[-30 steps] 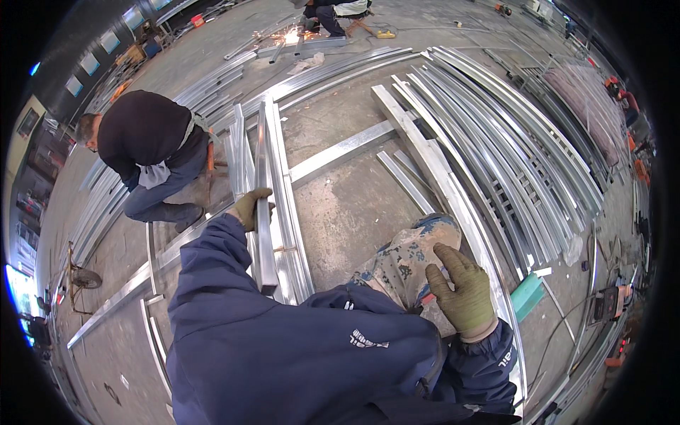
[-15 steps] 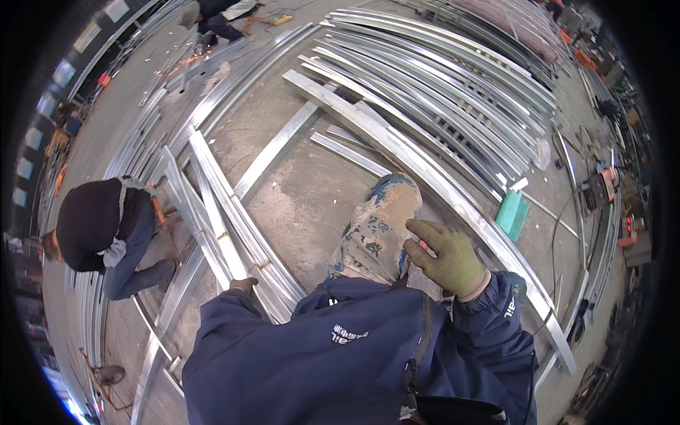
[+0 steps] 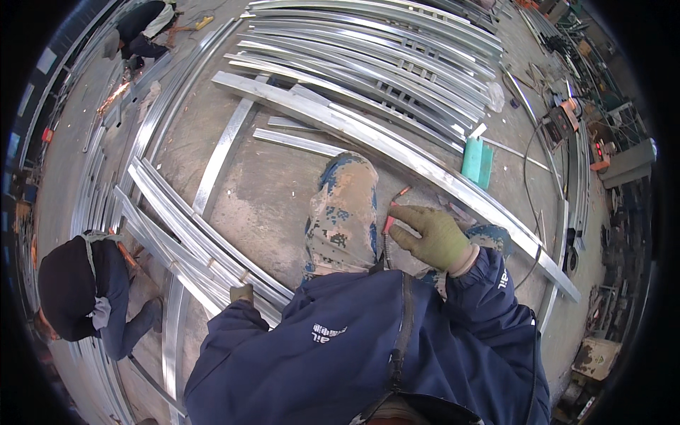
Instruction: The person welds a long curved metal frame using a handheld welding torch, creating bright sparks. They reposition the frame and continue welding along its length, then place the finished piece aside.
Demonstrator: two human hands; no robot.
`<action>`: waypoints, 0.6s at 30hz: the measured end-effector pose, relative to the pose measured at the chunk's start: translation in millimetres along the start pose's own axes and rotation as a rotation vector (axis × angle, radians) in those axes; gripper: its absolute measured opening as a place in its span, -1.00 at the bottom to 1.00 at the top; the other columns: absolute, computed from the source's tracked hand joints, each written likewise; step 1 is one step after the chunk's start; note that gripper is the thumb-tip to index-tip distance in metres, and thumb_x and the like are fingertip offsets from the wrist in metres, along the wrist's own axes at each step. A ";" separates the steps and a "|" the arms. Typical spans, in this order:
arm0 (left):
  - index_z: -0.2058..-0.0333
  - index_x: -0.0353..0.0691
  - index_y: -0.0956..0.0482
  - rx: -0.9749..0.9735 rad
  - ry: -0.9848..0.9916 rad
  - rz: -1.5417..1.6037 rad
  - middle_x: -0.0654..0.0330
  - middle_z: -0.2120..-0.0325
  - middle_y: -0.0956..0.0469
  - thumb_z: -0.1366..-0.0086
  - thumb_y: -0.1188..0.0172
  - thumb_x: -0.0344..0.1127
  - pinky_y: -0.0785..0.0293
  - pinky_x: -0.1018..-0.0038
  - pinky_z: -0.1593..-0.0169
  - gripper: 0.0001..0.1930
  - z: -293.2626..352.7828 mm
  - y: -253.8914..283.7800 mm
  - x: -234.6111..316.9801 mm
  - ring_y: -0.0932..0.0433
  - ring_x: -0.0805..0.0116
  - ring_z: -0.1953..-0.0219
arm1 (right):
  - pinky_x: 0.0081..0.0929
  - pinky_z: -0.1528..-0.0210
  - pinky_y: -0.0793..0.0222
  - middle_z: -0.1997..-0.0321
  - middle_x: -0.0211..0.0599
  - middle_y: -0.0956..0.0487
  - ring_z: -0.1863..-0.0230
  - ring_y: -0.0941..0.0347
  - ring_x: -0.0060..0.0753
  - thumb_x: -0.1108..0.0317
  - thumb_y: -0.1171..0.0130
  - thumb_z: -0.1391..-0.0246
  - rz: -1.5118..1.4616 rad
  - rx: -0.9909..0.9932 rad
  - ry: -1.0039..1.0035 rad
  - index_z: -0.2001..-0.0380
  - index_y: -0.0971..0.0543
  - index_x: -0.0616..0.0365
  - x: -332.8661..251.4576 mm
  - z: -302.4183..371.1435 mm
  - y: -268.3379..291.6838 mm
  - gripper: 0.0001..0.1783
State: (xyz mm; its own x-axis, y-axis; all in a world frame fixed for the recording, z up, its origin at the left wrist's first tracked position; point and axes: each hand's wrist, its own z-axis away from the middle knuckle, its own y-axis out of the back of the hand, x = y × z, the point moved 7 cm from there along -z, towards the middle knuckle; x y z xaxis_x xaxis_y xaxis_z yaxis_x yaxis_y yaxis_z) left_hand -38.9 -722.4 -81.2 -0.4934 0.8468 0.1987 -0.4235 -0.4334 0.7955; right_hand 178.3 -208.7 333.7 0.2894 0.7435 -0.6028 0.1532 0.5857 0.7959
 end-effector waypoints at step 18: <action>-0.30 -0.51 -0.40 -0.363 -0.585 0.316 -0.09 -0.05 -0.65 -0.26 -0.38 -0.17 -0.53 0.33 -0.16 -0.26 70.8 -2.1 297.6 -0.63 0.14 -0.07 | -0.25 -0.10 -0.56 -0.02 0.07 -0.71 -0.02 -0.68 -0.01 0.05 -0.24 -0.25 -0.278 -0.107 -0.512 -0.13 -0.64 0.21 135.3 -6.2 -6.7 -0.47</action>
State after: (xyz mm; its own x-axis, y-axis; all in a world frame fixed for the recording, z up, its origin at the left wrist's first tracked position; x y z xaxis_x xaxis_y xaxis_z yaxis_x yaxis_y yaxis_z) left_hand -131.0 -447.6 16.8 -0.1922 0.6476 0.7373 -0.6023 -0.6711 0.4324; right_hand 210.6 -110.1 246.5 0.6750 0.3231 -0.6633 0.2002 0.7850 0.5862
